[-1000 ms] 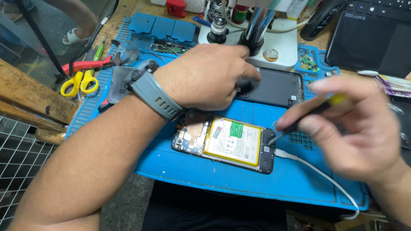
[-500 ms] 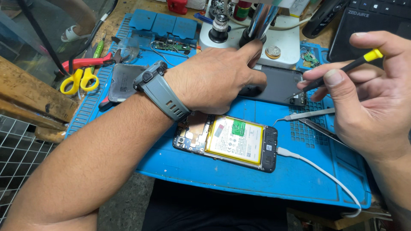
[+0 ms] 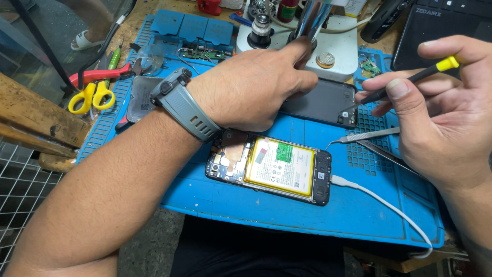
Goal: The person removes internal components from a mobile phone, using tweezers and a screwdriver to detach flex cables and screws, and handles the battery and circuit board on a blue mat.
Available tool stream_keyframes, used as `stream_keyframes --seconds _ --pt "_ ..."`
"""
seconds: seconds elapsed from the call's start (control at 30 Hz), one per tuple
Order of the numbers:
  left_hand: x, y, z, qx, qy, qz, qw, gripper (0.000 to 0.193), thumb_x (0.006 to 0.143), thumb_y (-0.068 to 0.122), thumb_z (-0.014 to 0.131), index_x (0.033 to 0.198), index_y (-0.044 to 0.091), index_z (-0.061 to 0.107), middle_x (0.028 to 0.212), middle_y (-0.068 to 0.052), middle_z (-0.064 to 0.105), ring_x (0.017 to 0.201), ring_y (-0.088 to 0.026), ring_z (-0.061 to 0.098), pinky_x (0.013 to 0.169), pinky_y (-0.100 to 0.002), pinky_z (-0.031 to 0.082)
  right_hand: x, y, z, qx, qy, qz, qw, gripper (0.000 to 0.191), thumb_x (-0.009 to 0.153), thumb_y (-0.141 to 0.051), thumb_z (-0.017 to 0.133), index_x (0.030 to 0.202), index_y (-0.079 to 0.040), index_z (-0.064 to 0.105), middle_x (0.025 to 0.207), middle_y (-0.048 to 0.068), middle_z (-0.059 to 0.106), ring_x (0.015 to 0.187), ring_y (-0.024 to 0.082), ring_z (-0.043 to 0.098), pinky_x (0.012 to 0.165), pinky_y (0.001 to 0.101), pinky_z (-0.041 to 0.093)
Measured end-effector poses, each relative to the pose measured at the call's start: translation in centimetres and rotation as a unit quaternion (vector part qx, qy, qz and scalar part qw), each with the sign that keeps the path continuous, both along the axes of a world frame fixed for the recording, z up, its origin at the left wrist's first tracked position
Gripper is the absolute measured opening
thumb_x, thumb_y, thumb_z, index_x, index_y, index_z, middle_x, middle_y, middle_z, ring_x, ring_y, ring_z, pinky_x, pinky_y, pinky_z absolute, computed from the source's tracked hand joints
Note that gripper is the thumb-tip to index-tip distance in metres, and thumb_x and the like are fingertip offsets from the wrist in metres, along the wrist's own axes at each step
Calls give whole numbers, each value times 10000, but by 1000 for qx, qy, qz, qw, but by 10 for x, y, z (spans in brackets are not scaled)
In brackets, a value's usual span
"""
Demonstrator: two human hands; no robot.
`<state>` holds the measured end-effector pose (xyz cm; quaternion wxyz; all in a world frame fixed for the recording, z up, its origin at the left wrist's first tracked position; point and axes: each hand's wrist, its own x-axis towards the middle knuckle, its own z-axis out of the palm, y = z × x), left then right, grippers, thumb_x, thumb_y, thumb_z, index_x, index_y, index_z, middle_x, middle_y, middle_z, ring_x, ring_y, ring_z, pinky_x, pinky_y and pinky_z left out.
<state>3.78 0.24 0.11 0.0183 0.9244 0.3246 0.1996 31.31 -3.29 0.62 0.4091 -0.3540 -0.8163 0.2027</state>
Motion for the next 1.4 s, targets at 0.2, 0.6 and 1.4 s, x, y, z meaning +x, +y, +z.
stream_keyframes --seconds 0.2,0.6,1.4 --pt "-10 1 10 -20 -23 7 1000 320 730 -9 704 1036 79 680 1198 -167 588 981 -377 682 775 -469 570 -4 1 1 14 -8 -8 1000 185 1202 -55 473 1308 9 336 1098 245 707 987 261 758 763 286 633" --pt "-11 3 13 -17 -16 -2 1000 366 654 131 755 995 13 692 1001 -189 635 921 -387 671 763 -460 564 -32 -6 -6 -47 2 10 999 145 1033 81 527 1116 28 420 1179 214 685 1074 221 718 877 287 637" --pt "-25 -12 42 13 -82 -77 994 540 661 162 886 1084 -7 597 973 -209 693 942 -414 687 777 -481 546 -25 -9 -1 46 -18 28 998 227 1077 115 521 1197 42 343 1154 275 625 1160 309 695 929 329 633"
